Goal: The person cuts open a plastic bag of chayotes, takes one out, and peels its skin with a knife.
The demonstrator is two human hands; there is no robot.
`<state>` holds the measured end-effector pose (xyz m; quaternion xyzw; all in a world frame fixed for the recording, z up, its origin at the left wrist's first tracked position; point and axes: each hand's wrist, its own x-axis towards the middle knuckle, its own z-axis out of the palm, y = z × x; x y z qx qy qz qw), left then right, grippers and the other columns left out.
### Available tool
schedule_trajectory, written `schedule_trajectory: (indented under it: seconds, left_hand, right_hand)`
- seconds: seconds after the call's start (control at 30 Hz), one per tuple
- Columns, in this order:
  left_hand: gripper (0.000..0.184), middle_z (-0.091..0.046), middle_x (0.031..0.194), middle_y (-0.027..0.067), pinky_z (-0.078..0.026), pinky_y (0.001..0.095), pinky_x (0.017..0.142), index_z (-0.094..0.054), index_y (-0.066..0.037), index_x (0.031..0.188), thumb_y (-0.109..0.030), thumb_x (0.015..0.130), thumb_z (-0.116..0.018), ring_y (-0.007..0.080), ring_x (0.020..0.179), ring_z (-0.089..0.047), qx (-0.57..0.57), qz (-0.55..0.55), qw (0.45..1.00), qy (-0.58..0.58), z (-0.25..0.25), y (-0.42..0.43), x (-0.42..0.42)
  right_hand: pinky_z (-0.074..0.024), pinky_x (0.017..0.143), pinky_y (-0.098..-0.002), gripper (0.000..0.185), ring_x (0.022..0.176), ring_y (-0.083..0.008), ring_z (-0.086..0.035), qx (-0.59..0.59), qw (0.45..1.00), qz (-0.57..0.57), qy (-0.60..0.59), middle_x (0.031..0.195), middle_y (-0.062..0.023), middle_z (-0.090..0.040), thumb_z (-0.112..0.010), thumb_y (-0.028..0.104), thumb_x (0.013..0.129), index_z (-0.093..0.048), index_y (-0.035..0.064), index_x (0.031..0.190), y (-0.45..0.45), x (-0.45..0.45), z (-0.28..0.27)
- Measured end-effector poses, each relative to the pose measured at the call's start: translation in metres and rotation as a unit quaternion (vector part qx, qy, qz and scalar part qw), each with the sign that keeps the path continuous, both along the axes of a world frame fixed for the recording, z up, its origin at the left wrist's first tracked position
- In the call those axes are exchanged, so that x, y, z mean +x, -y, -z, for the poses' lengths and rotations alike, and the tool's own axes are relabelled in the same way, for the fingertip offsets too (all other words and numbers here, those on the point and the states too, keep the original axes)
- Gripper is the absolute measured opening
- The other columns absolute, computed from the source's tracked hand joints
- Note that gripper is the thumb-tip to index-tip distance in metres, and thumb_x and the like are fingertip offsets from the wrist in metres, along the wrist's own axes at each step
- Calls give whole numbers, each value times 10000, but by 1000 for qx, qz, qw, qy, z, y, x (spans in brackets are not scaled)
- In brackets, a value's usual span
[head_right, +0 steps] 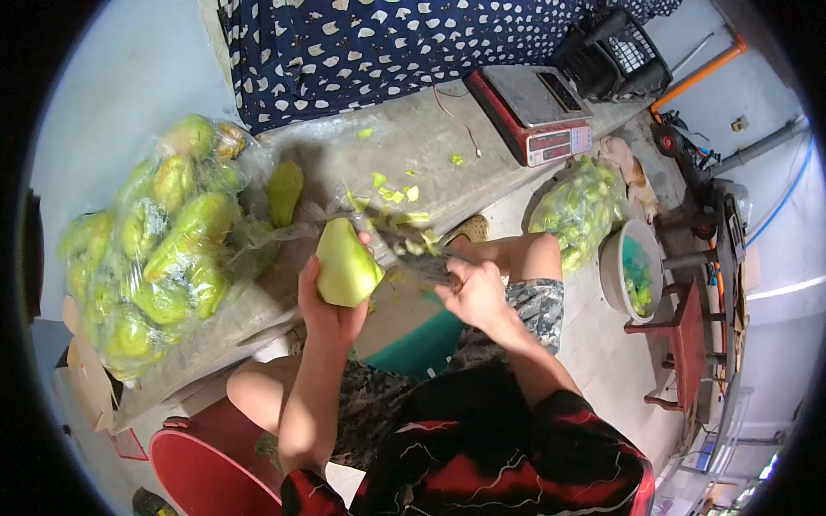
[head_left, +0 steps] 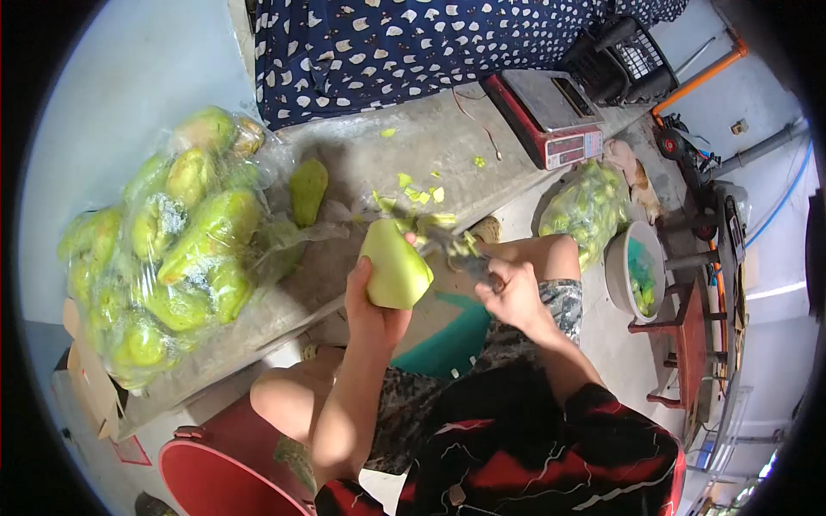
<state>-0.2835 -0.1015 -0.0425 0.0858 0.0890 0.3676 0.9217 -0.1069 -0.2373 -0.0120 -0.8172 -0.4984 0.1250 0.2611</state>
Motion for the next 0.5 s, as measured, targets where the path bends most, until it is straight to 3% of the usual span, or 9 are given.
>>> schedule_trajectory:
  seconds: [0.13, 0.23, 0.5]
  left_hand:
    - [520, -600, 1183, 168, -474, 431, 997, -514, -20, 1286, -384, 917, -558, 279, 1103, -587, -58, -29, 995, -73, -1, -1, 6]
    - [498, -602, 1153, 157, -479, 438, 994, -517, -20, 1262, -384, 923, -545, 278, 1079, -592, -55, 22, 997, -41, -8, 0, 2]
    - [479, -601, 1125, 154, -488, 485, 986, -519, -27, 1245, -382, 923, -544, 277, 1077, -592, 4, -13, 999, -35, 0, 1, 8]
  right_hand:
    - [-454, 521, -403, 204, 555, -298, -555, 139, 968, -167, 127, 590, -86, -490, -654, 47, 552, -484, 71, 664, -1, -16, -2]
    - [-453, 522, -400, 196, 559, -283, -558, 163, 949, -222, 154, 608, -75, -502, -651, 41, 574, -485, 65, 674, -5, -28, -15]
    - [-449, 521, -382, 187, 551, -259, -543, 167, 939, -240, 181, 607, -66, -479, -653, 48, 585, -489, 70, 672, -13, -39, -23]
